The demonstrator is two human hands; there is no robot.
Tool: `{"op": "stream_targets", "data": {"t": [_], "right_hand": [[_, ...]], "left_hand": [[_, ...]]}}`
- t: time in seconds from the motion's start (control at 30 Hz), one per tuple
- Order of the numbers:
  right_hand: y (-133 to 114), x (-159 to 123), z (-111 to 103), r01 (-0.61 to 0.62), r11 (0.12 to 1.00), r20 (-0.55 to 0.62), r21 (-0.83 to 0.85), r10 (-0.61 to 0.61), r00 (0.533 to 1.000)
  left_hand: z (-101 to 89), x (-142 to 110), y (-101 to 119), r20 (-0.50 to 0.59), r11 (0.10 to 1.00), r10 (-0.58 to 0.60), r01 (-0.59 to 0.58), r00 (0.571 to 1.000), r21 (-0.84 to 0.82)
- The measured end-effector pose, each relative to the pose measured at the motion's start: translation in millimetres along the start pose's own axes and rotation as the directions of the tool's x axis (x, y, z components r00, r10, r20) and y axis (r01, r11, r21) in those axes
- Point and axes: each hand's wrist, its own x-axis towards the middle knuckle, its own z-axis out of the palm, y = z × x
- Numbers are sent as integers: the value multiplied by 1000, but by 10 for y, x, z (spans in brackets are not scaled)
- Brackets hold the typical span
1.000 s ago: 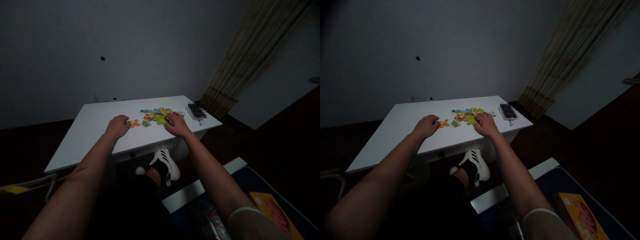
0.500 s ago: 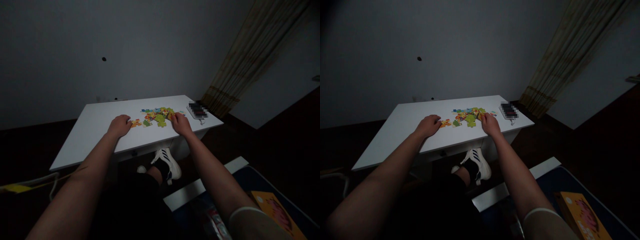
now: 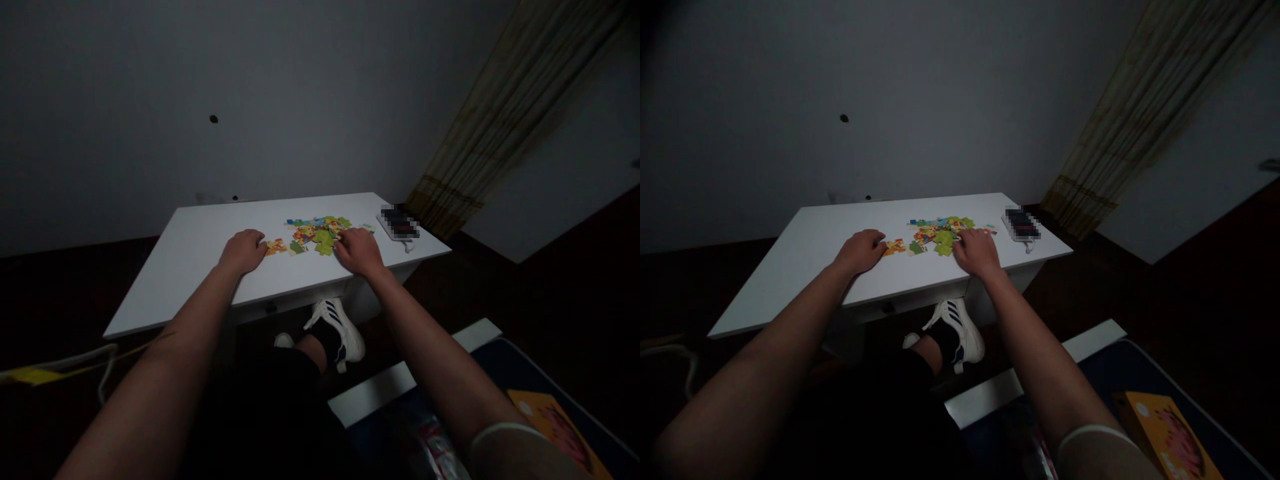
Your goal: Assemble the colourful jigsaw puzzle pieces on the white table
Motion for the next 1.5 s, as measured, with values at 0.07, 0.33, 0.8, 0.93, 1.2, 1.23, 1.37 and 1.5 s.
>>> {"op": "stream_targets", "data": {"t": [0.07, 0.33, 0.8, 0.93, 1.2, 1.23, 1.37, 1.5], "right_hand": [[-166, -18, 15, 27, 1000, 78, -14, -26, 997], [-450, -84, 203, -63, 978, 16, 199, 61, 998], [362, 163, 33, -362, 650, -212, 669, 633, 745], [547, 266, 29, -348, 827, -170, 441, 458, 873], [587, 194, 110, -265, 936, -101, 231, 294, 950], [579, 182, 107, -276, 941, -113, 193, 301, 947], [525, 150, 91, -283, 955, -79, 95, 290, 954], [481, 135, 74, -212, 972, -28, 98, 215, 976]], "left_hand": [[-5, 1, 4, 1, 1000, 3, -3, 1000, 5], [-4, 3, -6, 5, 1000, 0, 0, 1000, 1], [26, 14, -44, -1, 1000, 6, -6, 1000, 22], [25, 20, -44, -4, 1000, 7, -7, 1000, 26], [-5, -10, 9, -9, 1000, -10, 10, 1000, 21], [-10, -14, 15, -8, 1000, -13, 13, 1000, 18], [-15, -23, 21, 0, 1000, -15, 15, 1000, 19], [-4, -19, 12, -8, 1000, -12, 12, 1000, 5]]}}
